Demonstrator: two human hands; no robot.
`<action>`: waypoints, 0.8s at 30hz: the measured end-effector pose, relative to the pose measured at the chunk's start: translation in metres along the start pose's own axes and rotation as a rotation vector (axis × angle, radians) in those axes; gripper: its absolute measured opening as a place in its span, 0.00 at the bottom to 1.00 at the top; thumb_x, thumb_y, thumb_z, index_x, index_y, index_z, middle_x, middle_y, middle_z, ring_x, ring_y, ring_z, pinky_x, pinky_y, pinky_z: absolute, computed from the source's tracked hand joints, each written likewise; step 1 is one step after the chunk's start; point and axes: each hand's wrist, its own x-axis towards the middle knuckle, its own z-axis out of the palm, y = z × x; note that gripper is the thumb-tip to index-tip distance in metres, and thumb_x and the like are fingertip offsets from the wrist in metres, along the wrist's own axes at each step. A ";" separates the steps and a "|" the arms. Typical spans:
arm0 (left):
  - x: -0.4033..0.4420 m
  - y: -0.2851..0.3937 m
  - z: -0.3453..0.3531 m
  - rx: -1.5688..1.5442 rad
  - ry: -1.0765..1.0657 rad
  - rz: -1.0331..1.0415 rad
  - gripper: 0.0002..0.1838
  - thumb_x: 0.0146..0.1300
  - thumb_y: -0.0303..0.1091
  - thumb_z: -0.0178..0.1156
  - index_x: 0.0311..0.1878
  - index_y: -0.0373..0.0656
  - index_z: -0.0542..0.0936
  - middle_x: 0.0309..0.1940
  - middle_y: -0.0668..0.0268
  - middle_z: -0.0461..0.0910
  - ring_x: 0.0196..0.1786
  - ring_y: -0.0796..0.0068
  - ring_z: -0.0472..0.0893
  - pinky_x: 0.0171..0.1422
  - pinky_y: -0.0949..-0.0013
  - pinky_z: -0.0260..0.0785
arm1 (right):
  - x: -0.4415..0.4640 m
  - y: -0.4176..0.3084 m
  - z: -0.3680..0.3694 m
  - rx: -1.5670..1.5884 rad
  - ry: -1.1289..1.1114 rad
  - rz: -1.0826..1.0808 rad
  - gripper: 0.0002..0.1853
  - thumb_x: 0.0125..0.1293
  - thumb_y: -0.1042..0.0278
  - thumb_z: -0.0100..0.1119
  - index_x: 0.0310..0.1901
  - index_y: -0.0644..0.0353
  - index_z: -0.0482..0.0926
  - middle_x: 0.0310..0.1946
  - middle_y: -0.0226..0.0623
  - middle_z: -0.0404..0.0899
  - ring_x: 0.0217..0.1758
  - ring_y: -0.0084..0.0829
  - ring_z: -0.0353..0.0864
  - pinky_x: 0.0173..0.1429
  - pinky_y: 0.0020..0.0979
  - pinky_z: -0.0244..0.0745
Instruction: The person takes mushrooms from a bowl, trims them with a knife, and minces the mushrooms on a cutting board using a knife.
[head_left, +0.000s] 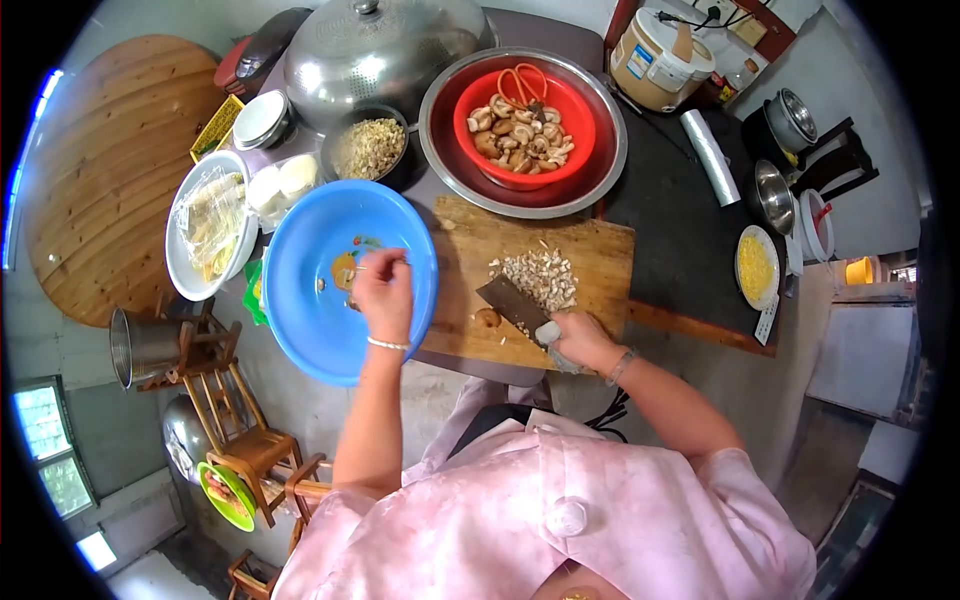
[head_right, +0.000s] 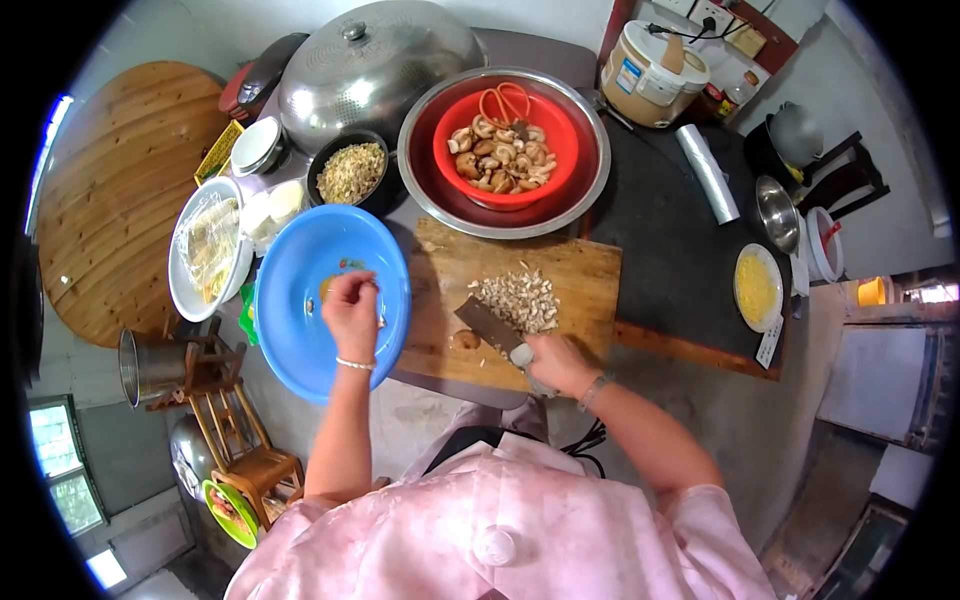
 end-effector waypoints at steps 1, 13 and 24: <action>0.006 -0.002 -0.014 0.134 -0.062 -0.073 0.11 0.51 0.18 0.58 0.37 0.41 0.83 0.34 0.58 0.80 0.33 0.67 0.79 0.39 0.70 0.72 | 0.000 0.001 0.002 0.000 0.001 0.001 0.12 0.51 0.70 0.65 0.38 0.61 0.80 0.31 0.51 0.81 0.37 0.49 0.81 0.41 0.41 0.75; -0.105 -0.035 0.045 0.479 -0.793 0.157 0.14 0.53 0.28 0.60 0.44 0.46 0.82 0.43 0.56 0.80 0.42 0.54 0.80 0.44 0.56 0.74 | -0.017 -0.009 -0.010 0.015 0.082 0.079 0.10 0.51 0.68 0.63 0.34 0.60 0.79 0.30 0.52 0.80 0.37 0.53 0.79 0.40 0.45 0.74; -0.130 -0.101 0.014 -0.155 -0.490 -0.774 0.16 0.54 0.21 0.61 0.48 0.34 0.78 0.40 0.61 0.81 0.37 0.72 0.82 0.35 0.73 0.76 | -0.022 0.009 -0.004 -0.084 -0.223 -0.198 0.07 0.49 0.69 0.59 0.31 0.59 0.78 0.26 0.50 0.79 0.34 0.52 0.79 0.38 0.47 0.73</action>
